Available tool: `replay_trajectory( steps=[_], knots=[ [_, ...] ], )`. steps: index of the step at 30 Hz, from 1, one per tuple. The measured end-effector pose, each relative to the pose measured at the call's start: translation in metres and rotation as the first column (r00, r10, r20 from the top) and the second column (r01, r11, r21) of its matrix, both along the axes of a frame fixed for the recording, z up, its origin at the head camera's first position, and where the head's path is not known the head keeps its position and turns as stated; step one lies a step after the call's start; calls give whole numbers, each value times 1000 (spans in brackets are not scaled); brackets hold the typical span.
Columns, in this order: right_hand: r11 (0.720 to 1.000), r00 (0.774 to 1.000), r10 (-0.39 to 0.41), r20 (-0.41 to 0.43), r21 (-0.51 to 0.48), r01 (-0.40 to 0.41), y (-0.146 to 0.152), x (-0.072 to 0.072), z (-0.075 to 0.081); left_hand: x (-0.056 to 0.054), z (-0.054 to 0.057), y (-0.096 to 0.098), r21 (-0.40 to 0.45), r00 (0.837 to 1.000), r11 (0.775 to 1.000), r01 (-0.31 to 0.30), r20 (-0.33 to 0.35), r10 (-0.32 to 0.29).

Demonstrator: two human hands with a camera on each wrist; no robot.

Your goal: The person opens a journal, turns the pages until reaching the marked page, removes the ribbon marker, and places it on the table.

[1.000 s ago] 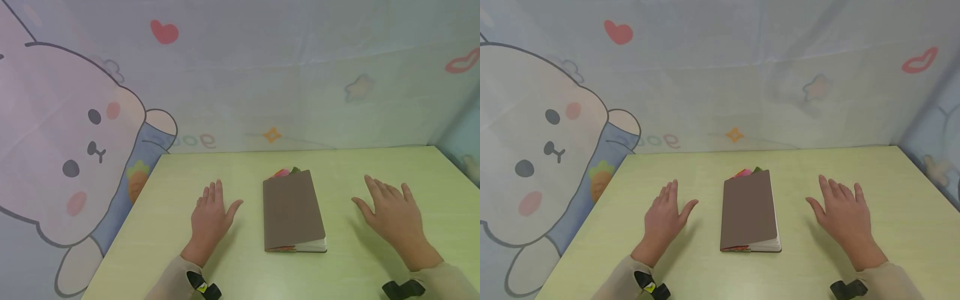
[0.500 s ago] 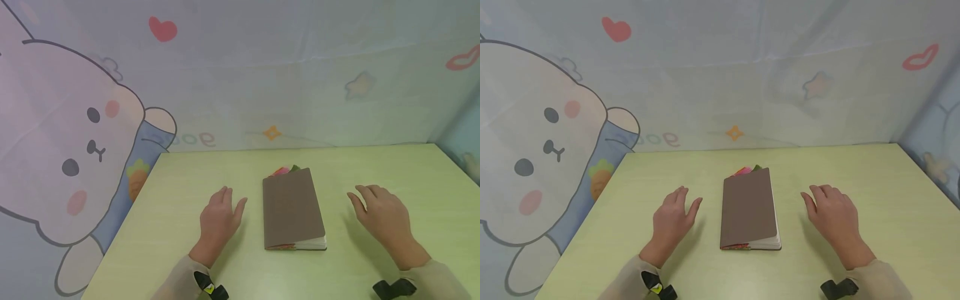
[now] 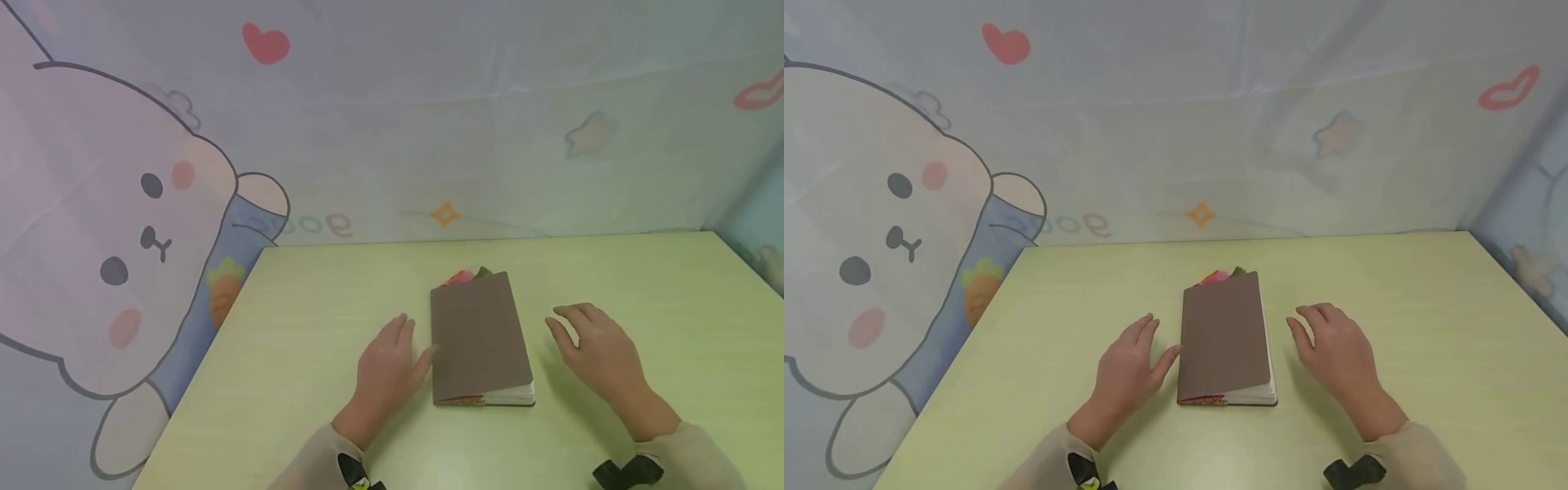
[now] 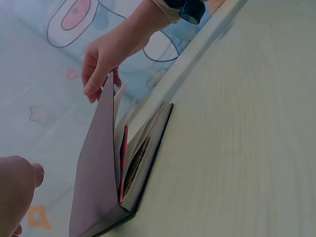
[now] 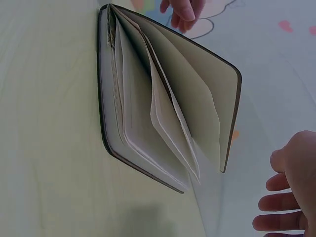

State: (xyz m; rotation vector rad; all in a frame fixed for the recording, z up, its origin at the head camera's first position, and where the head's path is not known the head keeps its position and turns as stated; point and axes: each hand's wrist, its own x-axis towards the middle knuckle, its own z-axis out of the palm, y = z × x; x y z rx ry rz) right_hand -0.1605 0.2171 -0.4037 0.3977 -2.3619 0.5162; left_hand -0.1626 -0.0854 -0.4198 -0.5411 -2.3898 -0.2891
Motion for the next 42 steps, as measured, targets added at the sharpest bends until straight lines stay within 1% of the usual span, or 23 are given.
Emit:
replay_trajectory(
  steps=[3, 6, 10, 13, 17, 20, 22, 25, 27, 29, 32, 34, 36, 42],
  knots=[
    [999, 999, 47, 5, 1, -47, -2, 0, -2, 4, 0, 7, -13, 999, 999, 32, 24, -32],
    [997, 997, 75, 34, -10, -75, -4, 2, -3, 6, 0, 12, -21, 998, 998, 60, 25, -60],
    [996, 987, 88, 138, -38, -84, -8, 4, -4, 8, -2, 16, -25, 996, 996, 82, 29, -82],
    [994, 975, 109, 191, -35, -104, -12, 3, -4, 9, -3, 17, -32, 996, 996, 84, 38, -83],
    [990, 971, 138, 197, -1, -141, -18, 1, -5, 9, -3, 17, -33, 996, 996, 82, 35, -81],
    [988, 967, 145, 209, 16, -152, -22, 0, -8, 9, -4, 16, -24, 996, 997, 80, 40, -79],
    [987, 964, 150, 218, 13, -157, -24, 1, -10, 10, -5, 16, -15, 996, 997, 78, 43, -77],
    [988, 961, 150, 231, -3, -154, -27, 3, -11, 13, -8, 17, -11, 995, 997, 78, 67, -77],
    [987, 963, 157, 220, -14, -158, -29, 4, -11, 13, -10, 19, -6, 994, 996, 92, 68, -91],
    [986, 966, 169, 198, -27, -167, -31, 9, -10, 15, -13, 19, 5, 990, 992, 124, 66, -124],
    [981, 971, 195, 140, -30, -193, -35, 12, -9, 17, -16, 18, 28, 982, 982, 186, 26, -187],
    [978, 973, 208, 102, -31, -206, -37, 13, -8, 19, -16, 18, 36, 976, 975, 217, 9, -218],
    [978, 975, 210, 74, -27, -209, -40, 13, -7, 21, -15, 18, 31, 971, 971, 239, 1, -239],
    [979, 980, 201, -14, -32, -201, -57, 27, -8, 34, -15, 10, -18, 954, 954, 299, 8, -299]
  ],
)
